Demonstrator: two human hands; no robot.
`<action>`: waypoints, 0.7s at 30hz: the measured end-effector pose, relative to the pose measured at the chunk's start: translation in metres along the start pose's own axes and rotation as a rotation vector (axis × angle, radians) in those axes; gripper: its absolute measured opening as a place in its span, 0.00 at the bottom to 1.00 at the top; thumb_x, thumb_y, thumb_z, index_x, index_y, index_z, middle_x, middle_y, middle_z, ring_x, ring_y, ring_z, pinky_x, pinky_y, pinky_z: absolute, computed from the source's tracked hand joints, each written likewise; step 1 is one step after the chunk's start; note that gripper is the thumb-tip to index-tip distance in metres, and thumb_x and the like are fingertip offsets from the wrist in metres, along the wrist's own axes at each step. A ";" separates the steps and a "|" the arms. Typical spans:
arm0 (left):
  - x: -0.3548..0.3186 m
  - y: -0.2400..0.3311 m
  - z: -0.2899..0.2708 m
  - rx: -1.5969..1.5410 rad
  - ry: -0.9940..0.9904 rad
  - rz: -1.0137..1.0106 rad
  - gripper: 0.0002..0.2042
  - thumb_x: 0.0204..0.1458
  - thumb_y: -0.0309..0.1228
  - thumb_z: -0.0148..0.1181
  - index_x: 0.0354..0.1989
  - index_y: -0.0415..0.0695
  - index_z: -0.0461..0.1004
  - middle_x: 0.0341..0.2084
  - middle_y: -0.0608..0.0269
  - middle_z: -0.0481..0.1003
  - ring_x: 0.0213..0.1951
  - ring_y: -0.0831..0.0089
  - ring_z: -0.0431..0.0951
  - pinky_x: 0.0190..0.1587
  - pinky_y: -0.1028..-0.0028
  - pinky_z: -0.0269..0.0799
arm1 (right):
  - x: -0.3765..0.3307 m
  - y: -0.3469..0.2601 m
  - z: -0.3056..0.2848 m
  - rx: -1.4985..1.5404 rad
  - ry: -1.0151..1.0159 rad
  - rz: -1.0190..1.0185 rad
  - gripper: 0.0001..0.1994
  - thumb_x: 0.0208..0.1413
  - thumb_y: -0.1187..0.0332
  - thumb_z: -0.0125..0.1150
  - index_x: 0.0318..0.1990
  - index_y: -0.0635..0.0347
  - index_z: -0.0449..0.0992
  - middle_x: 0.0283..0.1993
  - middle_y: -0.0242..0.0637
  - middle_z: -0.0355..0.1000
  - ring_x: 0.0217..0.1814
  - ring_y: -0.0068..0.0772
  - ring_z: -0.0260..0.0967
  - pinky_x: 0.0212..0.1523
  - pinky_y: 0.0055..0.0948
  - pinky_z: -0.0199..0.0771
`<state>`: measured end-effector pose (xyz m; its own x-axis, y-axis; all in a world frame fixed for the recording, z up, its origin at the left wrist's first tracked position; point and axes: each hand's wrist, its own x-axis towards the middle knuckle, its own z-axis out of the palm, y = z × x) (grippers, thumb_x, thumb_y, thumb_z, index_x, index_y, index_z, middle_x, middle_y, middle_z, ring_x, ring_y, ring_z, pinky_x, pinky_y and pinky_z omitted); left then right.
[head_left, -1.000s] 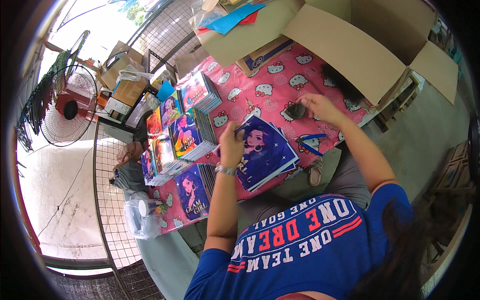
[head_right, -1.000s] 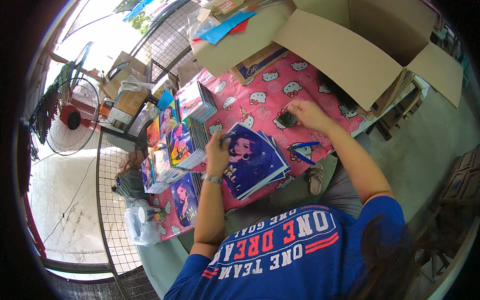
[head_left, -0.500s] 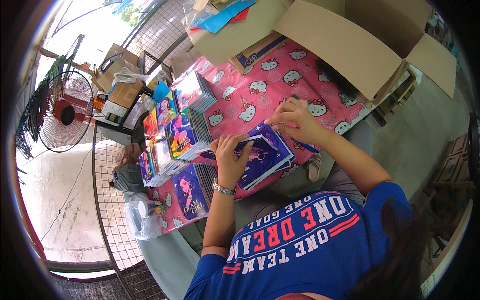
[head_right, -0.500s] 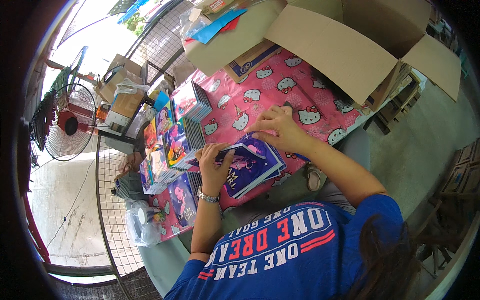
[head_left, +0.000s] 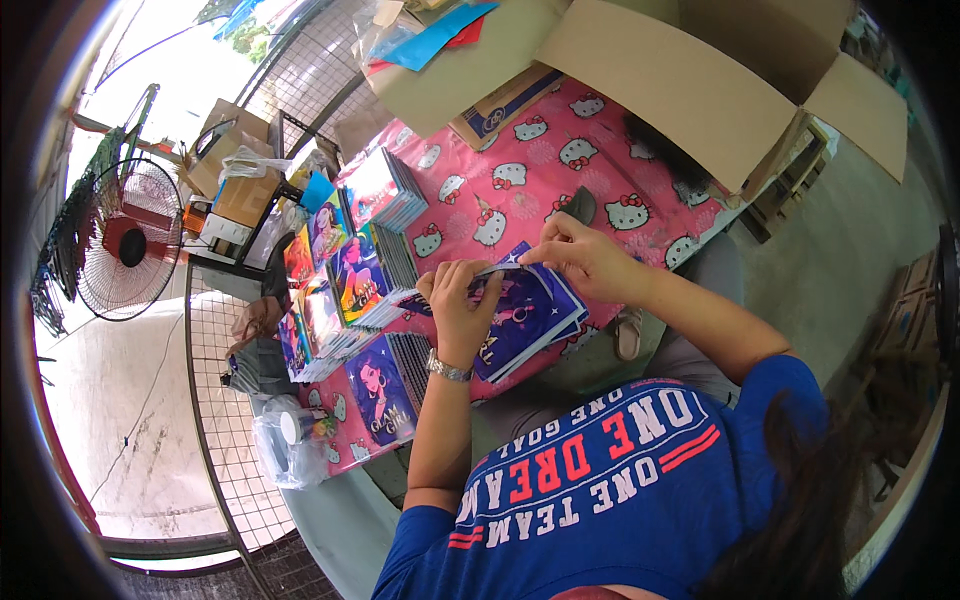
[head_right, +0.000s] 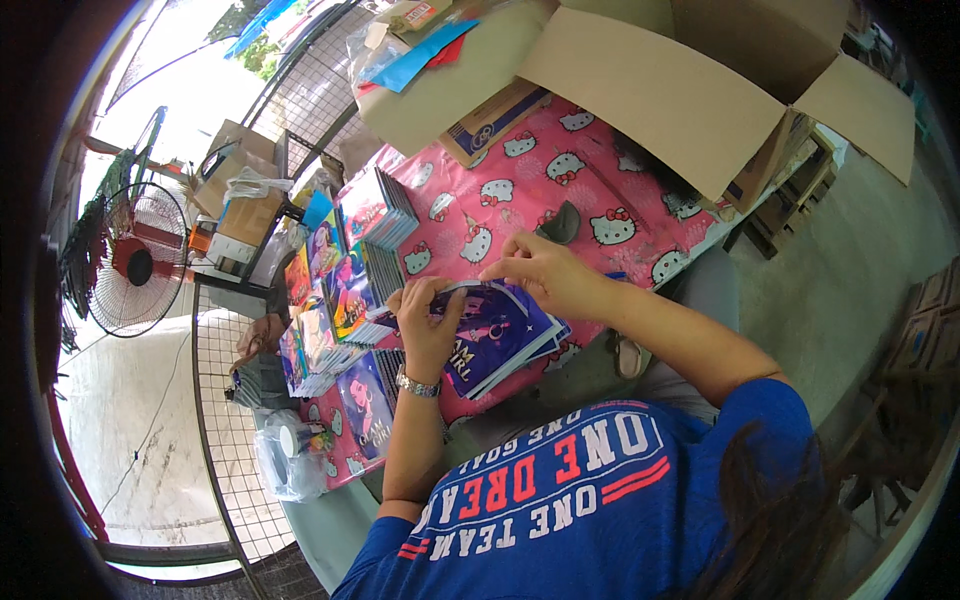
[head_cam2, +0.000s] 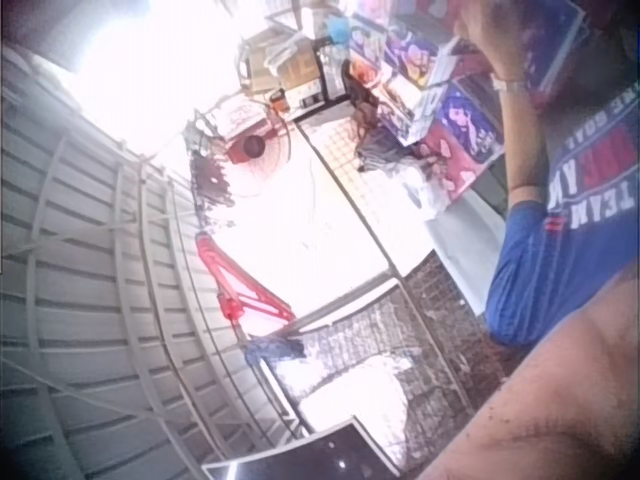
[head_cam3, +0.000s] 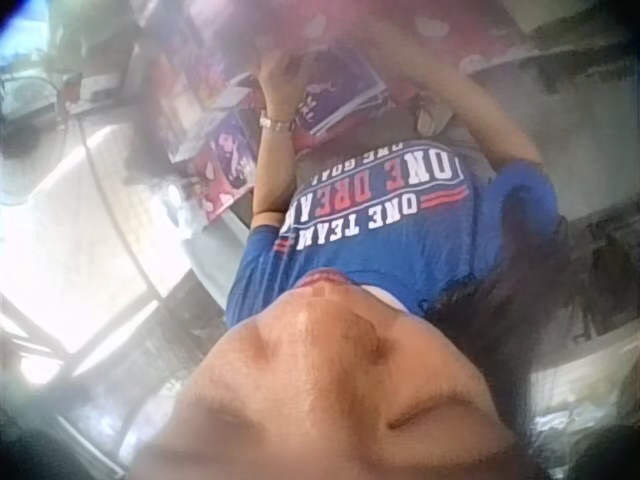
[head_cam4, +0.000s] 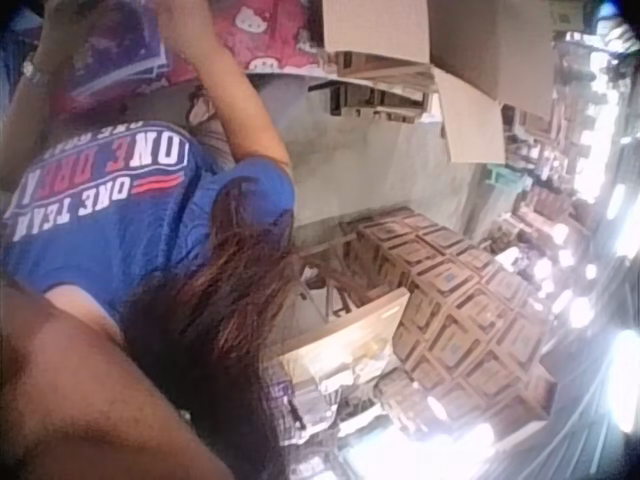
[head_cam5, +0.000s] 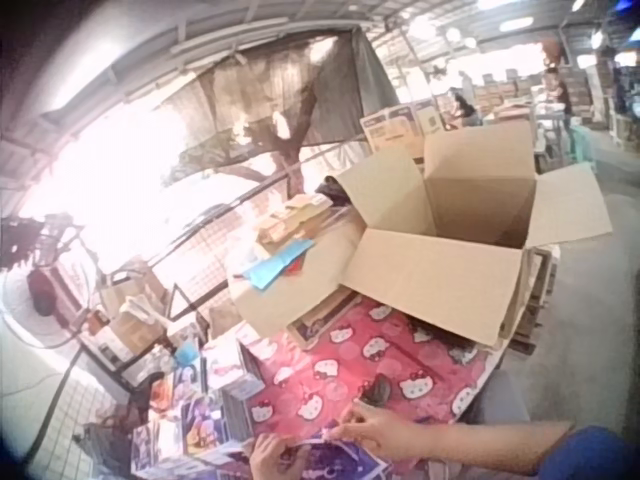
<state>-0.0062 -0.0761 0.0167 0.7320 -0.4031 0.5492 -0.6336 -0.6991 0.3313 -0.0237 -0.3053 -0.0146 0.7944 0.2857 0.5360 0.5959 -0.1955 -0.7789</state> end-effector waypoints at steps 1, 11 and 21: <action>0.000 0.000 0.002 0.007 -0.004 0.000 0.09 0.46 0.30 0.67 0.35 0.46 0.77 0.30 0.65 0.77 0.38 0.66 0.74 0.49 0.65 0.57 | -0.001 0.003 0.001 0.013 -0.005 0.022 0.13 0.58 0.79 0.54 0.50 0.59 0.77 0.38 0.41 0.68 0.38 0.36 0.71 0.44 0.32 0.72; 0.001 0.022 0.013 0.083 -0.123 0.130 0.15 0.46 0.27 0.62 0.44 0.45 0.73 0.39 0.58 0.75 0.45 0.58 0.72 0.54 0.60 0.57 | 0.005 -0.039 -0.008 -0.216 -0.086 0.265 0.16 0.59 0.72 0.58 0.55 0.59 0.68 0.38 0.45 0.71 0.41 0.42 0.73 0.39 0.36 0.72; -0.011 0.021 -0.005 -0.012 -0.188 0.125 0.10 0.49 0.28 0.61 0.40 0.46 0.74 0.37 0.61 0.76 0.44 0.61 0.74 0.57 0.59 0.57 | 0.033 0.029 -0.014 0.818 -0.430 0.643 0.17 0.67 0.63 0.47 0.58 0.61 0.62 0.35 0.50 0.75 0.33 0.45 0.78 0.33 0.38 0.79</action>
<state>-0.0289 -0.0829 0.0214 0.6807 -0.5902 0.4340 -0.7245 -0.6302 0.2793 0.0216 -0.3143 -0.0145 0.7253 0.6843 -0.0756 -0.2913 0.2055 -0.9343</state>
